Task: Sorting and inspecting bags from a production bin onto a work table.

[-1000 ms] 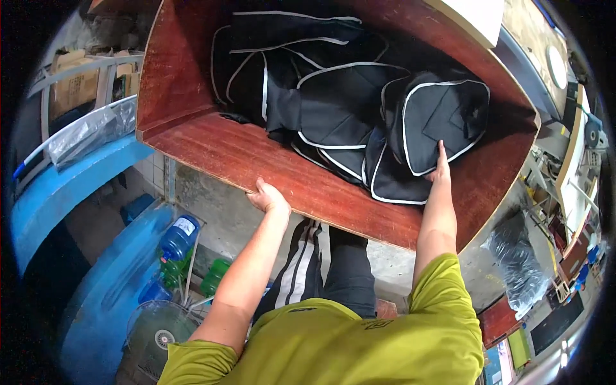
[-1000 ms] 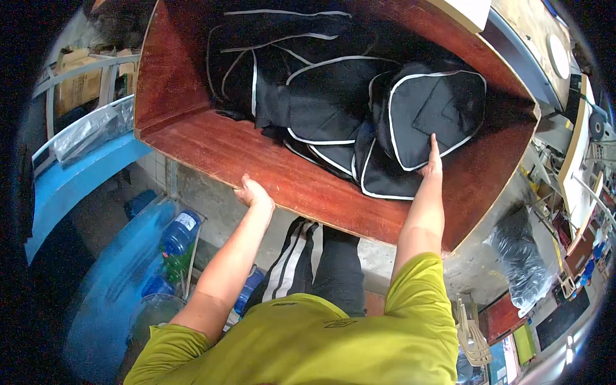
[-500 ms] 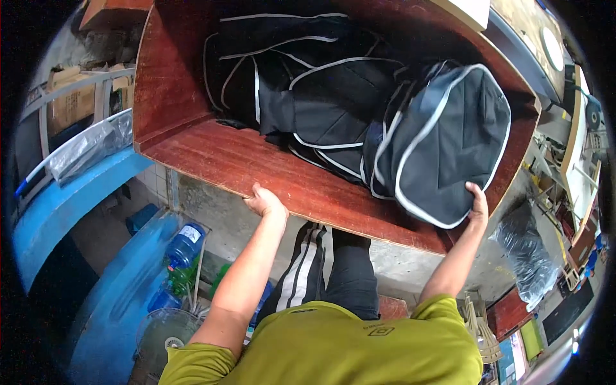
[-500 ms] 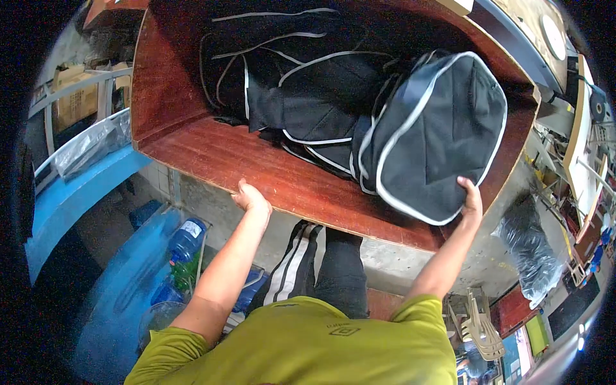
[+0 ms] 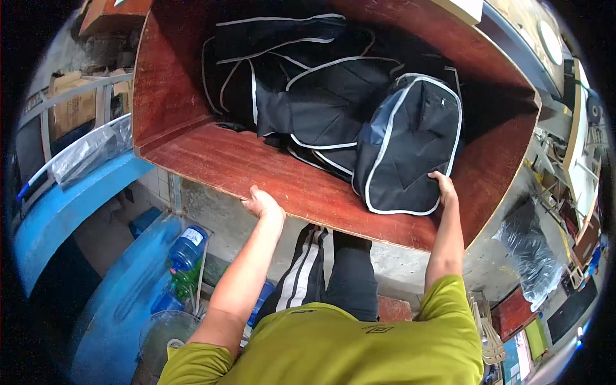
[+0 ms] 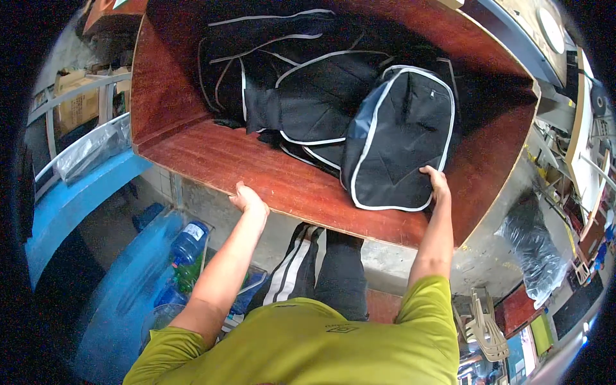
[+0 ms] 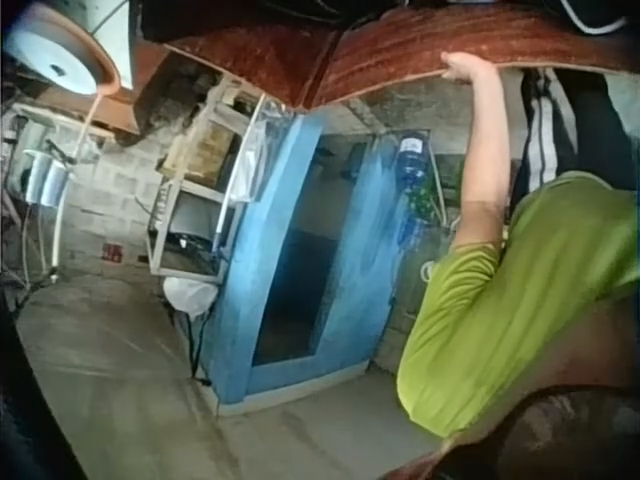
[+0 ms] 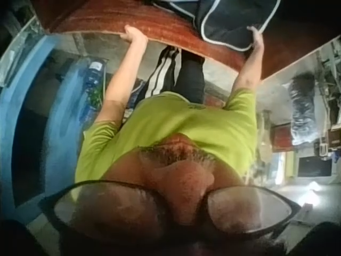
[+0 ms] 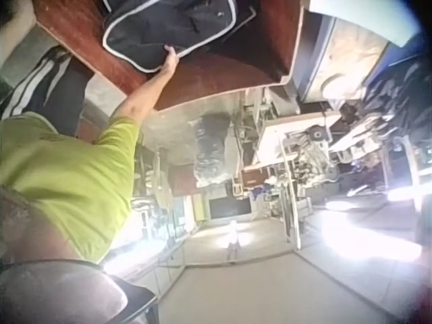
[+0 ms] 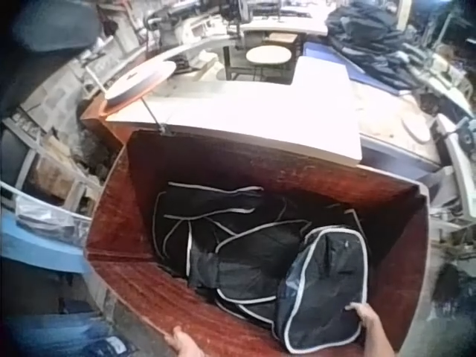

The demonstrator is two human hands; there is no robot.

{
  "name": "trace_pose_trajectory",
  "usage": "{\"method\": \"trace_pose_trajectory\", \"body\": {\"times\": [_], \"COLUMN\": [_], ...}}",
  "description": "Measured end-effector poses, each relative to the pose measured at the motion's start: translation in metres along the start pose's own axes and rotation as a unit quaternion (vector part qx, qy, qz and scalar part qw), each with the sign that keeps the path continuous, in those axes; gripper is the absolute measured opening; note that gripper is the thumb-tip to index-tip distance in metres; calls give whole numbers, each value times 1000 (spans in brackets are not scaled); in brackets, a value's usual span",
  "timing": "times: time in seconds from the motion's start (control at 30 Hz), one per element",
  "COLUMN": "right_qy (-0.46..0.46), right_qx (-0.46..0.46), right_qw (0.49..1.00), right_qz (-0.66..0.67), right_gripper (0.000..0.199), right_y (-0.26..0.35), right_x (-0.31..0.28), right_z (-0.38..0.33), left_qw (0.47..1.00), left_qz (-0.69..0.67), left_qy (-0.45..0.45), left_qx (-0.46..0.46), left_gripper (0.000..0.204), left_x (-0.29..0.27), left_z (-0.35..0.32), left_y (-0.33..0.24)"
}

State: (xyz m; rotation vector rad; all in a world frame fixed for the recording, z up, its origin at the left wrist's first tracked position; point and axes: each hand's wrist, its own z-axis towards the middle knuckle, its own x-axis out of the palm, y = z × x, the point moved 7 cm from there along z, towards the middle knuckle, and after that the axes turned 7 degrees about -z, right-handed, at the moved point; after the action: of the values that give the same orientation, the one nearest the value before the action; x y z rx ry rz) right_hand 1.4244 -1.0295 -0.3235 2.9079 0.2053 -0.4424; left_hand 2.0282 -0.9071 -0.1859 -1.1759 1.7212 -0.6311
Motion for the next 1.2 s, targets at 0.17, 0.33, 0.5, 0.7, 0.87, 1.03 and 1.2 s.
{"method": "trace_pose_trajectory", "body": {"times": [0.17, 0.33, 0.5, 0.7, 0.87, 1.03, 1.2], "right_qy": [139, 179, 203, 298, 262, 180, 113], "right_qx": [38, -24, -188, -231, -141, 21, 53], "right_qw": [970, 909, 861, 773, 802, 823, 884], "right_qz": [195, 376, 427, 509, 518, 538, 450], "right_gripper": [50, 42, 20, 18, 28, 39, 71], "right_y": [-9, 45, 196, 274, 190, 95, 61], "right_x": [40, 123, 217, 271, 272, 332, 346], "right_z": [-64, -174, -319, -437, -350, -162, -43], "left_qw": [999, 995, 995, 996, 985, 990, 992], "left_qz": [28, 83, 80, 24, 88, 92, 90], "left_qy": [-25, -48, -53, -51, 127, -106, -84], "left_qx": [7, 23, -25, -73, 78, 13, -11], "left_gripper": [58, 57, 61, 62, 56, 54, 54], "left_x": [-1, -2, -1, -15, 14, -10, 0], "left_z": [-13, -10, -8, 43, -41, -11, -20], "left_y": [-11, -12, -6, 26, -35, -16, -20]}}
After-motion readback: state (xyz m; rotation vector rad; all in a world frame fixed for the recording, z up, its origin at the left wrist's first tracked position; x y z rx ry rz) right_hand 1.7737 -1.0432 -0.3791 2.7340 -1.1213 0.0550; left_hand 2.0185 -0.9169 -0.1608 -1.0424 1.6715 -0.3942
